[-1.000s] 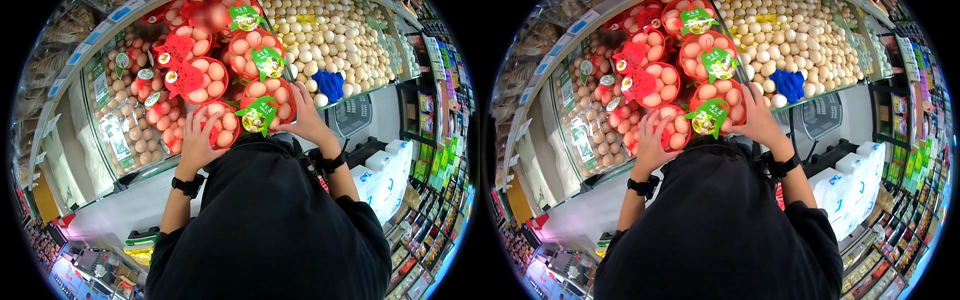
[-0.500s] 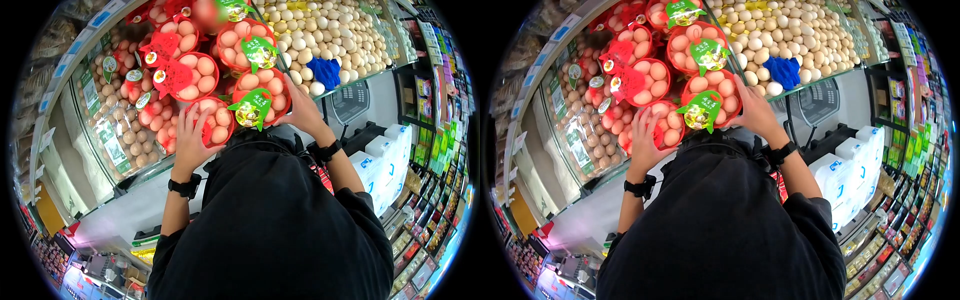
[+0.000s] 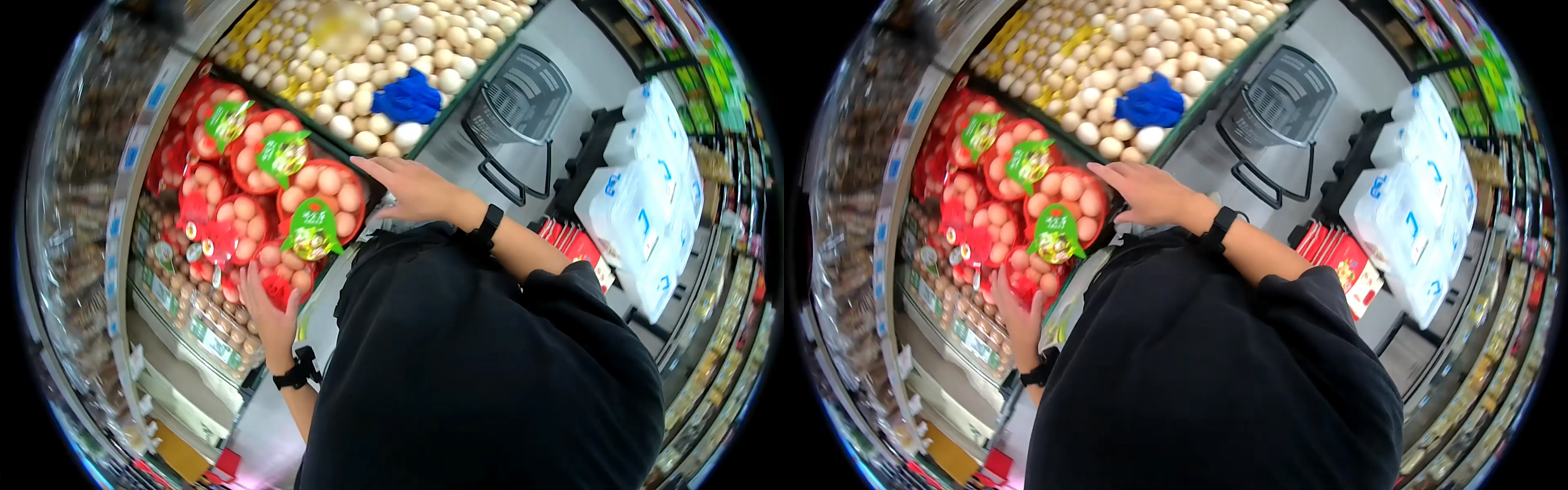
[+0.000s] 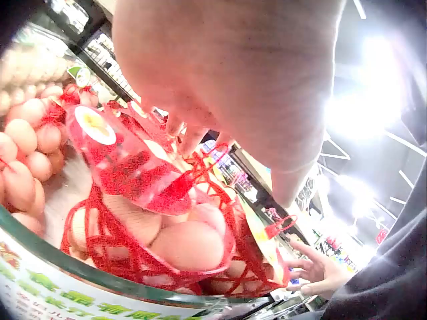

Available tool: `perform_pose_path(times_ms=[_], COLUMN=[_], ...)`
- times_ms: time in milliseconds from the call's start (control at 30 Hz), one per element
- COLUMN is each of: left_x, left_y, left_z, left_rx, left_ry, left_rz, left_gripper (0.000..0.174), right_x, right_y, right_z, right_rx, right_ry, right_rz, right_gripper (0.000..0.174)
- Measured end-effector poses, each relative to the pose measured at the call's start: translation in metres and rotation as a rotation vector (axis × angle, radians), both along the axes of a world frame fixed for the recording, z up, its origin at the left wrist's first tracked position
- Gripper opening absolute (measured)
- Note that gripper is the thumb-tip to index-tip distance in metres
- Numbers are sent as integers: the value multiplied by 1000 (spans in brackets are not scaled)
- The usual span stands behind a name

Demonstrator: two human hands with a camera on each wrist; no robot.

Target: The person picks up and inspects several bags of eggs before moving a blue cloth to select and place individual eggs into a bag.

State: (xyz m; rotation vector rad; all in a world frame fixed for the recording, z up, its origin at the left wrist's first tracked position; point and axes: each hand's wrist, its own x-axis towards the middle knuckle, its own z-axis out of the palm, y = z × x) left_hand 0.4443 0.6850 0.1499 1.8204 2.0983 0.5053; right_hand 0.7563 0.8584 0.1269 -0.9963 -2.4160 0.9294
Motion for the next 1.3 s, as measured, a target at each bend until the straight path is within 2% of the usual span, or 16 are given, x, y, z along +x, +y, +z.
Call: perform_pose_path(times_ms=[33, 100, 167, 233, 300, 400, 467, 567, 600, 633, 700, 800, 833, 1000, 1100, 1300], left_x=[5, 17, 39, 67, 100, 147, 175, 214, 223, 231, 243, 255, 258, 260, 259, 257], left_y=[2, 9, 26, 40, 58, 76, 84, 92, 94, 94, 94, 92, 92, 101, 118, 162], left_z=[5, 1, 14, 25, 32, 35, 34, 41, 42, 42, 39, 39, 38, 40, 37, 16], left_rx=[-3, 136, 185, 240, 324, 346, 332, 266, 268, 287, 235, 209, 192, 194, 192, 177], left_ry=[-55, -134, -87, -42, -18, -19, -3, -61, -47, -43, -33, -33, -43, -44, -98, -141], left_rz=[45, 97, 86, 93, -1, -62, -110, -126, -154, -126, -212, -203, -212, -199, -195, -177], left_gripper=[78, 65, 58, 52, 44, 37, 31, 30, 29, 29, 30, 29, 29, 28, 28, 25], right_x=[20, 71, 129, 194, 247, 306, 318, 322, 319, 316, 318, 311, 310, 316, 330, 350], right_y=[0, 5, 6, 3, -15, -40, -52, -57, -58, -59, -48, -43, -42, -27, -14, 32], right_z=[-2, -15, -50, -90, -132, -220, -246, -244, -250, -251, -246, -240, -238, -207, -196, -178], right_rx=[0, -177, -128, -222, -321, -511, -543, -457, -355, -264, -458, -553, -549, -414, -341, -383], right_ry=[12, 36, -115, -230, -273, -352, -339, -335, -335, -386, -398, -503, -427, -578, -602, -657], right_rz=[-36, -222, -402, -490, -616, -523, -460, -505, -554, -591, -421, -367, -368, -373, -354, -383], right_gripper=[90, 76, 65, 66, 72, 79, 80, 75, 76, 88, 106, 119, 116, 96, 91, 84])
